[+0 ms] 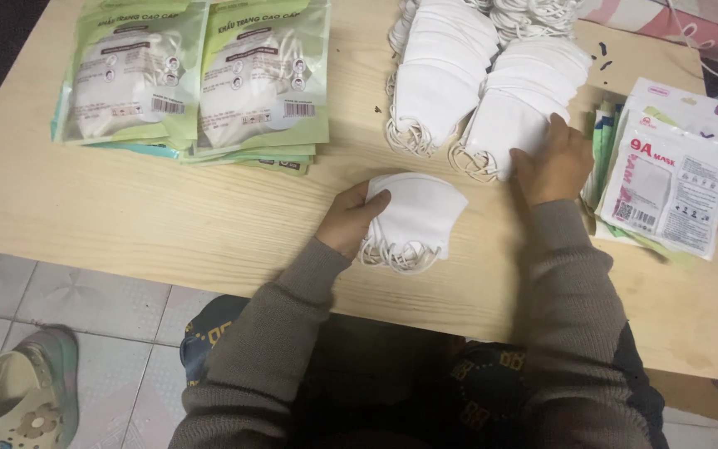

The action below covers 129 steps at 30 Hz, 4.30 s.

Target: Folding face masks and placing them into plastic packaging bags

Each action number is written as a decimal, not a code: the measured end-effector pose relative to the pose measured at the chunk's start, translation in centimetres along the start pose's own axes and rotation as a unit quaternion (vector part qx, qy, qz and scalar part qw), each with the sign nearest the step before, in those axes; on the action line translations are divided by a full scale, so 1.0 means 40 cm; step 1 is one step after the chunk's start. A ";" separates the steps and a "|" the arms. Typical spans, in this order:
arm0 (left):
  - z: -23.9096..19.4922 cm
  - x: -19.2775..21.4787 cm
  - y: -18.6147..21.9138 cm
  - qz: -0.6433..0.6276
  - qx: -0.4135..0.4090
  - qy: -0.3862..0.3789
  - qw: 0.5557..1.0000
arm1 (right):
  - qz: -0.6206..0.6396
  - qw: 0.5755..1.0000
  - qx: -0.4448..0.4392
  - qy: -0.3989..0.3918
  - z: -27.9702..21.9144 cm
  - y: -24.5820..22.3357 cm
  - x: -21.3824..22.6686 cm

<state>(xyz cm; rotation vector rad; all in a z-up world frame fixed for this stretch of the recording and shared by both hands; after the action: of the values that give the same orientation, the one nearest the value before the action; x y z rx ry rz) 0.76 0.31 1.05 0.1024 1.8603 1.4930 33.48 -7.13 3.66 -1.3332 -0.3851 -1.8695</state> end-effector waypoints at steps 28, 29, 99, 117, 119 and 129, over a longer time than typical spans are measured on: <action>-0.002 -0.004 0.033 0.014 0.011 0.016 1.000 | 0.590 0.710 -0.102 -0.371 -0.117 -0.105 0.115; -0.002 -0.006 0.037 0.011 0.002 0.024 1.000 | 0.600 0.695 -0.107 -0.382 -0.131 -0.116 0.112; -0.041 0.008 -0.043 0.211 -0.080 -0.093 0.970 | 0.101 0.982 0.058 -0.148 0.344 -0.428 -0.110; -0.051 -0.010 -0.030 0.186 -0.045 -0.104 0.976 | -0.060 0.969 0.163 -0.175 0.280 -0.470 -0.092; -0.053 -0.016 -0.014 0.208 -0.052 -0.106 0.971 | -0.018 0.975 0.178 -0.130 0.269 -0.491 -0.049; -0.043 0.008 -0.042 0.185 -0.062 -0.133 0.972 | 0.147 0.955 0.254 -0.034 0.306 -0.305 0.283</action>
<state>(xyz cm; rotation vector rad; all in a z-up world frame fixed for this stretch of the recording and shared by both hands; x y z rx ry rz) 0.15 -1.49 -0.47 0.5884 1.5849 1.7445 30.92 3.74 21.03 -1.0356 -0.6187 -1.3599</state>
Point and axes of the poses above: each hand's wrist, its own z-axis towards the middle knuckle, its own x-axis out of the back of the hand, y = z × x, the point moved 1 cm from there along z, towards the middle knuckle, and after that the axes turned 10 degrees about -x, right-handed, at the moved point
